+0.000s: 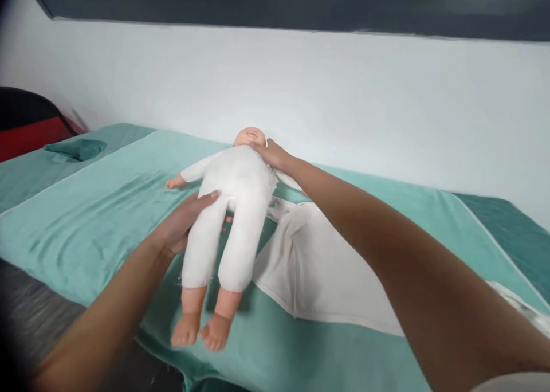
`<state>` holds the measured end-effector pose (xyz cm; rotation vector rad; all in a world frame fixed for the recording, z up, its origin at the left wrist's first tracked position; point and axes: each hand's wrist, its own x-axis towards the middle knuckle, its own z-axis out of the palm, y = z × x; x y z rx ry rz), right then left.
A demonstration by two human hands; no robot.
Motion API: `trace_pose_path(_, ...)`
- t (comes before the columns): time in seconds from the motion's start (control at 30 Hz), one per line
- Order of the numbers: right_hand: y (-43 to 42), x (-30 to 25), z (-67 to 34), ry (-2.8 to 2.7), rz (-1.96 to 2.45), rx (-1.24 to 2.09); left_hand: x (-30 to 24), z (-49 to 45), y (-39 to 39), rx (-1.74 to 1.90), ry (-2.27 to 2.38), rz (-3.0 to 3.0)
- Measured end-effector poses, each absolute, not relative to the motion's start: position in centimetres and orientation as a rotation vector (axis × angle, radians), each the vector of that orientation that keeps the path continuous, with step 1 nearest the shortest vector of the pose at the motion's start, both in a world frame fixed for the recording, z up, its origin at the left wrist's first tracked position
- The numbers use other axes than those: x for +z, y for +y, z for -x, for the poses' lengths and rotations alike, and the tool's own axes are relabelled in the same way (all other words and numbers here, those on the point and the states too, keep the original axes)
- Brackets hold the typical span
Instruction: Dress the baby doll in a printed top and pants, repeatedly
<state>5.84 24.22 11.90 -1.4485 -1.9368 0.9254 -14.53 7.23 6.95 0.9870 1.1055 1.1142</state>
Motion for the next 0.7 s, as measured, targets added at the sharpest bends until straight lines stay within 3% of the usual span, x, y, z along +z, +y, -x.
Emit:
trace_pose_path(0.2,15.6,15.6,-19.6,-1.837,1.564,0.768,9.1,2.3,-0.1,1.094,0.847,-0.888)
trace_pose_path(0.37,9.4,13.9,-28.8,-1.743,1.739,0.603,7.1,-5.9,-4.0,0.982,0.783,-0.869)
trace_pose_path(0.53,6.4,10.4,-31.6,-1.743,1.886,0.564,4.4,-9.1,-5.0,0.934,0.898,-0.868)
trace_pose_path(0.7,6.3,11.0,-30.6,-1.919,1.926,0.383,3.0,-9.1,-4.7,0.983,0.967,-0.899)
